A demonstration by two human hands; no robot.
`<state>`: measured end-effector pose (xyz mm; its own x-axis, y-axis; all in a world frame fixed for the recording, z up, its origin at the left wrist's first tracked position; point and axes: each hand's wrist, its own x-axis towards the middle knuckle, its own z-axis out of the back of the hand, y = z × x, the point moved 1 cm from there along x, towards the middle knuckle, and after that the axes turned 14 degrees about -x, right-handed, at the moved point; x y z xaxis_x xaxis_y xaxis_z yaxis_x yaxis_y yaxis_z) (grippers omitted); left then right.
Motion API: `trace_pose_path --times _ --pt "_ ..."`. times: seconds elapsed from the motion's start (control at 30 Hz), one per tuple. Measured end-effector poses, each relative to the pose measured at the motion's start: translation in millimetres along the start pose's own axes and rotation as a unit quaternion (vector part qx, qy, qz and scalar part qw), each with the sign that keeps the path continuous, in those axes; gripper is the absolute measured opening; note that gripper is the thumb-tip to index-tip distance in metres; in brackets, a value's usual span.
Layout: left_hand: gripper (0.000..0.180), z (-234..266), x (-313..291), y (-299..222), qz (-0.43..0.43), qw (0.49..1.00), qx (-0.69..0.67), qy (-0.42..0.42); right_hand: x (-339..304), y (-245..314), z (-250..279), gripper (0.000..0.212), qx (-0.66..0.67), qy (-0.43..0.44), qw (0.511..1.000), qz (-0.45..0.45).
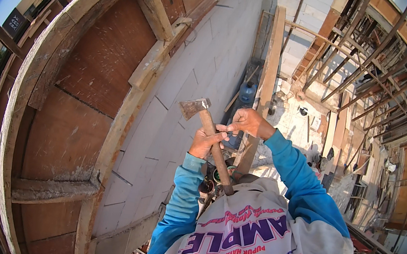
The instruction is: The person secures wooden formwork on a construction site using thin wire and a small axe. They feed lengths of wire through gaps in the wood, pull them tight by hand, and then use the head of the axe to twist and tighten the wire ends together to hold the structure in place.
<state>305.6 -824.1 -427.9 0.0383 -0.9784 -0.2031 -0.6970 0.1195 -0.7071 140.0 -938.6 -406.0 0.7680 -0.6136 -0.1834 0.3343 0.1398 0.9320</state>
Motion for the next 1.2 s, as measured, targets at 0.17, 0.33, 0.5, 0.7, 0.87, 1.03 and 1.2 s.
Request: trace_pose_path --times 0.17,0.33,0.5,0.7,0.87,1.03,1.2 --pt "0.027 11 -1 6 -0.015 0.999 -0.034 -0.013 8 -26 -5 0.024 0.074 -0.012 0.996 0.045" --pt "0.03 16 -4 12 -0.051 0.995 -0.05 -0.065 0 -6 -9 0.018 -0.008 -0.006 1.0 -0.015" --pt "0.03 13 -3 14 -0.102 0.991 -0.023 -0.08 -2 -4 -22 0.018 0.037 -0.076 0.992 0.092" --pt "0.025 23 0 20 -0.134 0.986 -0.013 -0.098 -8 8 -37 0.017 0.067 -0.095 0.993 -0.019" --pt "0.02 23 0 30 -0.18 0.977 0.009 -0.116 -15 -11 -60 0.019 0.133 -0.145 0.98 -0.022" --pt "0.016 9 -5 41 -0.216 0.95 0.143 -0.176 -24 -26 -82 0.019 0.091 -0.256 0.961 -0.057" --pt "0.014 14 -1 71 -0.32 0.897 0.242 -0.187 -40 -38 -105 0.015 -0.037 -0.333 0.942 0.004"
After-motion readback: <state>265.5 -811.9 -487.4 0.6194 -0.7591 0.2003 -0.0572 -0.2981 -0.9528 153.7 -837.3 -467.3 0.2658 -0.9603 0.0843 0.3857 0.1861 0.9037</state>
